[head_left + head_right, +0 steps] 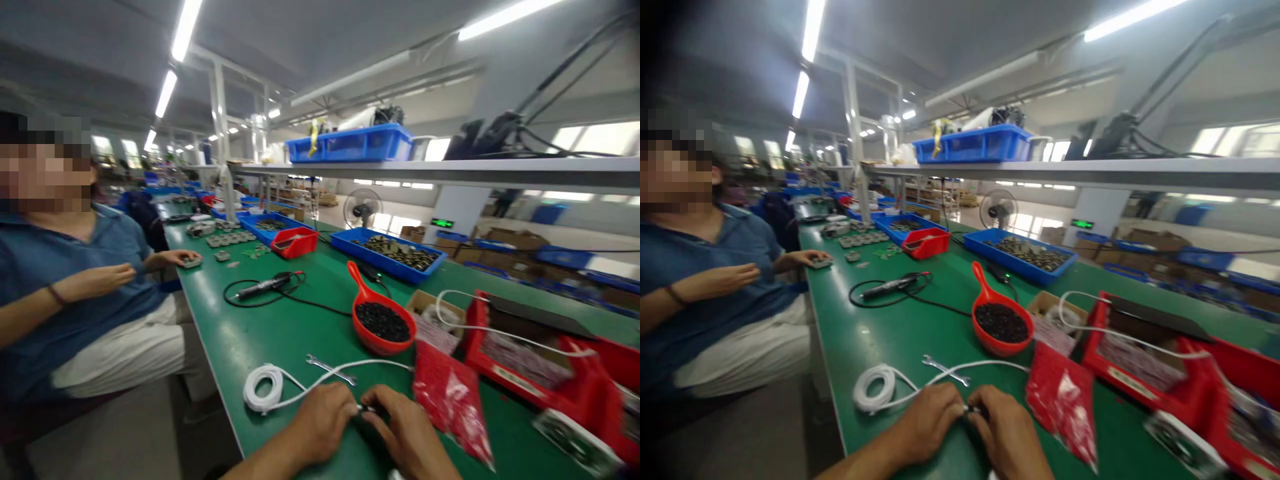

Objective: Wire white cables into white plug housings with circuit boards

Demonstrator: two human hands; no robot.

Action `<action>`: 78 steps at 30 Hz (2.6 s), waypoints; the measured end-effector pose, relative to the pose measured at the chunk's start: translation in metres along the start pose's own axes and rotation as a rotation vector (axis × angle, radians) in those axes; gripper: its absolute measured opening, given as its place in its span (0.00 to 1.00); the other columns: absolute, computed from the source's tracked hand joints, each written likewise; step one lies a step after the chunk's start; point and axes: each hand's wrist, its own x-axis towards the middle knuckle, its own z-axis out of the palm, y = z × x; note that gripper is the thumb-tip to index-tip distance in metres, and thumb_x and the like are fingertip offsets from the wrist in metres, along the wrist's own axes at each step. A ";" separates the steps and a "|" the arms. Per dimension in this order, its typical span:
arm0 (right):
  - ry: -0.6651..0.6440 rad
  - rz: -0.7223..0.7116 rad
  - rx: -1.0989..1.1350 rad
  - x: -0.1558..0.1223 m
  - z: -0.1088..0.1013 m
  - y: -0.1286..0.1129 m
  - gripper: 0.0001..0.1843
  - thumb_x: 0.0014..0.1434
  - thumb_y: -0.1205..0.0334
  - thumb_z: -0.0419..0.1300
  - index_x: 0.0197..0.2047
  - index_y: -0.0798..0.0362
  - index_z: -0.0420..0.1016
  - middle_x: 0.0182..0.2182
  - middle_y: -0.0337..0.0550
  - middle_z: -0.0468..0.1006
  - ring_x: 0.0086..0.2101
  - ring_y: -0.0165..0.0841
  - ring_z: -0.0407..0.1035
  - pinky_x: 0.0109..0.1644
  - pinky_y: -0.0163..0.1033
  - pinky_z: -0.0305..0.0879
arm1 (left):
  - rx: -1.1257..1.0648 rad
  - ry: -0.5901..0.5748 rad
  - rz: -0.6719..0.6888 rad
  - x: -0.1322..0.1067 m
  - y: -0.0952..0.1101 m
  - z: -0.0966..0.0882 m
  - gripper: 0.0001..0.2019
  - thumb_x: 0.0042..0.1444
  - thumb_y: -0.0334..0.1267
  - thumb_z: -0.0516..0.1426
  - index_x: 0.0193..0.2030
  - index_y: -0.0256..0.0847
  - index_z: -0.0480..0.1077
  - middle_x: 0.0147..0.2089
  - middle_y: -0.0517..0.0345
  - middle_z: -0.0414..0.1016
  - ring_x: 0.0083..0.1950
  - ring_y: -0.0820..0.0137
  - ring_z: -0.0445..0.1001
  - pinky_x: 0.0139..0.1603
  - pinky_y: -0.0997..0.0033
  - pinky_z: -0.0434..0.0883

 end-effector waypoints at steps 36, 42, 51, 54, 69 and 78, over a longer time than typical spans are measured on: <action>-0.051 -0.052 0.007 0.006 0.009 0.004 0.13 0.68 0.60 0.51 0.32 0.53 0.69 0.28 0.36 0.74 0.31 0.31 0.66 0.35 0.35 0.50 | 0.274 0.042 0.301 -0.003 -0.020 0.015 0.13 0.66 0.32 0.41 0.32 0.37 0.61 0.32 0.54 0.64 0.35 0.69 0.62 0.36 0.70 0.57; -0.074 -0.003 0.083 0.004 -0.001 0.005 0.11 0.66 0.58 0.54 0.34 0.51 0.72 0.29 0.36 0.76 0.30 0.30 0.68 0.32 0.32 0.51 | 0.252 0.040 0.248 0.001 -0.017 0.016 0.13 0.67 0.33 0.42 0.33 0.37 0.62 0.33 0.55 0.65 0.35 0.70 0.63 0.36 0.70 0.59; -0.046 -0.040 0.023 0.002 -0.015 0.006 0.11 0.67 0.60 0.53 0.36 0.51 0.74 0.33 0.38 0.77 0.34 0.31 0.70 0.36 0.32 0.56 | 0.235 0.021 0.151 0.000 -0.007 0.012 0.09 0.67 0.35 0.46 0.41 0.38 0.66 0.38 0.54 0.68 0.40 0.68 0.66 0.41 0.69 0.63; -0.048 -0.056 -0.046 0.001 -0.011 0.005 0.12 0.67 0.60 0.53 0.32 0.53 0.72 0.30 0.38 0.75 0.32 0.30 0.69 0.34 0.32 0.53 | 0.309 0.002 0.177 -0.002 -0.007 0.014 0.08 0.64 0.38 0.51 0.47 0.40 0.66 0.39 0.55 0.69 0.40 0.67 0.67 0.40 0.69 0.63; -0.026 -0.274 -0.157 0.000 -0.010 0.017 0.10 0.67 0.59 0.53 0.37 0.52 0.72 0.31 0.38 0.73 0.34 0.31 0.66 0.36 0.34 0.55 | -0.116 -0.223 -0.080 0.013 -0.009 -0.002 0.18 0.65 0.45 0.47 0.34 0.37 0.71 0.32 0.62 0.72 0.36 0.73 0.69 0.38 0.77 0.63; 0.172 0.408 -0.428 -0.037 -0.060 0.066 0.07 0.63 0.58 0.56 0.36 0.50 0.73 0.34 0.39 0.75 0.34 0.34 0.70 0.33 0.36 0.54 | -0.089 -0.126 -0.068 0.006 -0.008 0.001 0.13 0.58 0.38 0.55 0.50 0.45 0.70 0.44 0.61 0.74 0.43 0.71 0.72 0.46 0.74 0.66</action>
